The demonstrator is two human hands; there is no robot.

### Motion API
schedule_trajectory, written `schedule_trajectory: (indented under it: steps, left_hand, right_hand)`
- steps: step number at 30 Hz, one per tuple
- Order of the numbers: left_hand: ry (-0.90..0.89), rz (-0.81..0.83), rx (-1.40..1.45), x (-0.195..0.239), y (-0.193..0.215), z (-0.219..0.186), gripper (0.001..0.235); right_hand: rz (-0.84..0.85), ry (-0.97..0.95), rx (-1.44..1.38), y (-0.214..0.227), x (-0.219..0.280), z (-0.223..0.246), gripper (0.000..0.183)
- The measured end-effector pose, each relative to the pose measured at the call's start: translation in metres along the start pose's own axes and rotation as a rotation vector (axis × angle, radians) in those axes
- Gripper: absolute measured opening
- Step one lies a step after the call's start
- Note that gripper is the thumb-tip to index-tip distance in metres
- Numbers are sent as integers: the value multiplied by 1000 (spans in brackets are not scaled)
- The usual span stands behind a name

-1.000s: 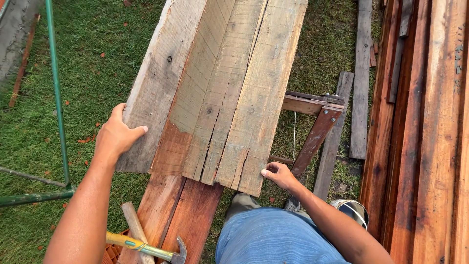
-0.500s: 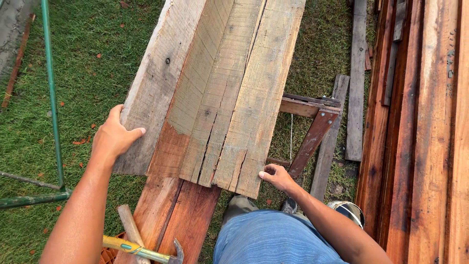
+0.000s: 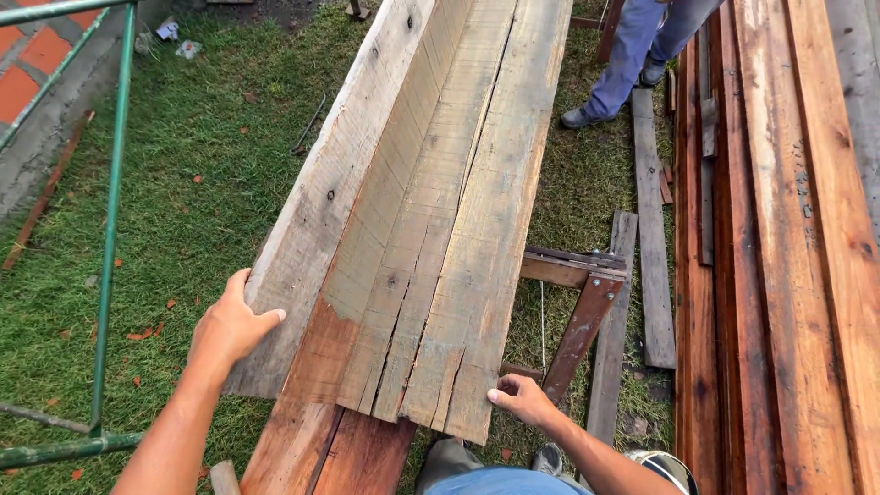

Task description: Arranging and aligning large wooden planks on a wooden frame.

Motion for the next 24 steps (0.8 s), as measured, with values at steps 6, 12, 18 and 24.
schedule_trajectory:
  steps: [6,12,18,24]
  left_hand:
    - [-34,-29,36,-1,1,2,105]
    - [-103,-1,125,1,7,3,107]
    - [-192,33,71,-11,3,11,108]
    - [-313,-69,-36,-25,-12,24,112]
  right_hand:
    - [-20,8,8,-1,0,3,42]
    - [-32,9,47,-4,-7,-7,33]
    - [3,-246,-303,-12,14,27,32]
    - [-90,-273,-559,-50,-1,-2,24]
Point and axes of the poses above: each hand's wrist, its own x-axis away from the middle knuckle, its own y-axis out of the back of the hand, z = x × y, the point moved 1 cm from there along -x, towards the middle knuckle, and after that the axes turned 2 degrees about y, right-handed, at the moved point
